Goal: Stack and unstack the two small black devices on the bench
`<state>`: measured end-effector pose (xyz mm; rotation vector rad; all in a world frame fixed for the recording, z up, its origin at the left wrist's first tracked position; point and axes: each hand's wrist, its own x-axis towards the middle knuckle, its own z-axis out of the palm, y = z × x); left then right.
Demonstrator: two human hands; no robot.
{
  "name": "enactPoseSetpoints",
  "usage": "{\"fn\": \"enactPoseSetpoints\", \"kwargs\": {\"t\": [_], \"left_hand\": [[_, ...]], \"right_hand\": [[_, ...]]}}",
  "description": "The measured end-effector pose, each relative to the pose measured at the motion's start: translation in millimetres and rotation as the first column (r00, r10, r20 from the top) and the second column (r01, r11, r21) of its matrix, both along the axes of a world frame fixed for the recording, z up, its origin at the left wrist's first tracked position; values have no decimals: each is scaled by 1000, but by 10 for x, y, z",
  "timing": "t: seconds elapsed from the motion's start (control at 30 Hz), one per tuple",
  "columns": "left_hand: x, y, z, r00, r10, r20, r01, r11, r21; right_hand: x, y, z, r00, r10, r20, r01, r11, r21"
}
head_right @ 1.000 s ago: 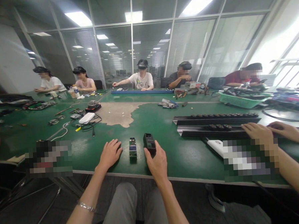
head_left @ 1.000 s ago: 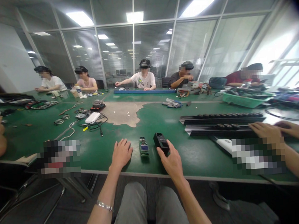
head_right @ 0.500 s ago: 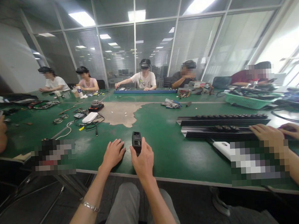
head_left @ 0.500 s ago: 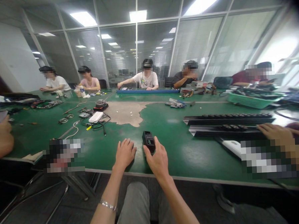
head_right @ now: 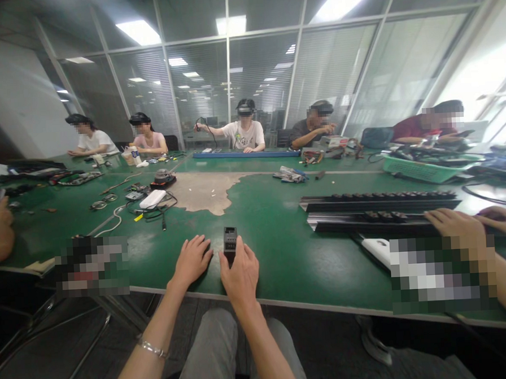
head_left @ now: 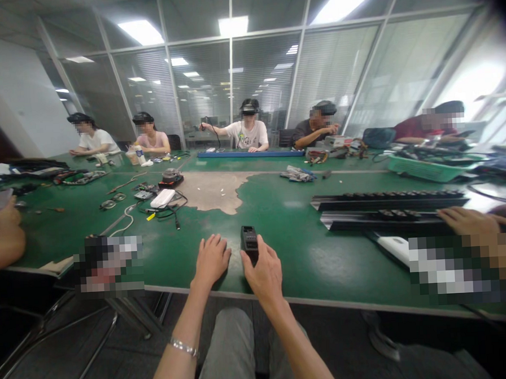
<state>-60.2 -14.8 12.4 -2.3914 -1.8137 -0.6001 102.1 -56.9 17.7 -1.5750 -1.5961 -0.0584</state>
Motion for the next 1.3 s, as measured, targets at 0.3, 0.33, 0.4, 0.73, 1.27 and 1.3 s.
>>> {"fn": "enactPoseSetpoints", "kwargs": {"t": [0.3,0.33,0.4,0.73,1.27,1.3], "left_hand": [[10,4,3,1000,-1,-10,1,1000,-8],[9,8,0,1000,-1,-11,1,1000,-12],[9,14,-6,1000,3,-12,-3,1000,-14],[6,4,1,1000,-3,-24,3,1000,12],[-3,-2,-4,1000,-4,4,4,1000,7],[-3,-1,-4,1000,-3,4,3,1000,4]], "right_hand": [[43,-36,-86,999,-1,45,3,999,-52],[50,-20,-80,999,10,38,-8,999,-47],[60,24,-74,998,56,20,-55,998,-40],[32,139,-205,996,92,-9,-92,993,-77],[19,155,-249,998,25,-58,-28,998,-55],[24,156,-253,997,28,-65,-32,998,-56]]}}
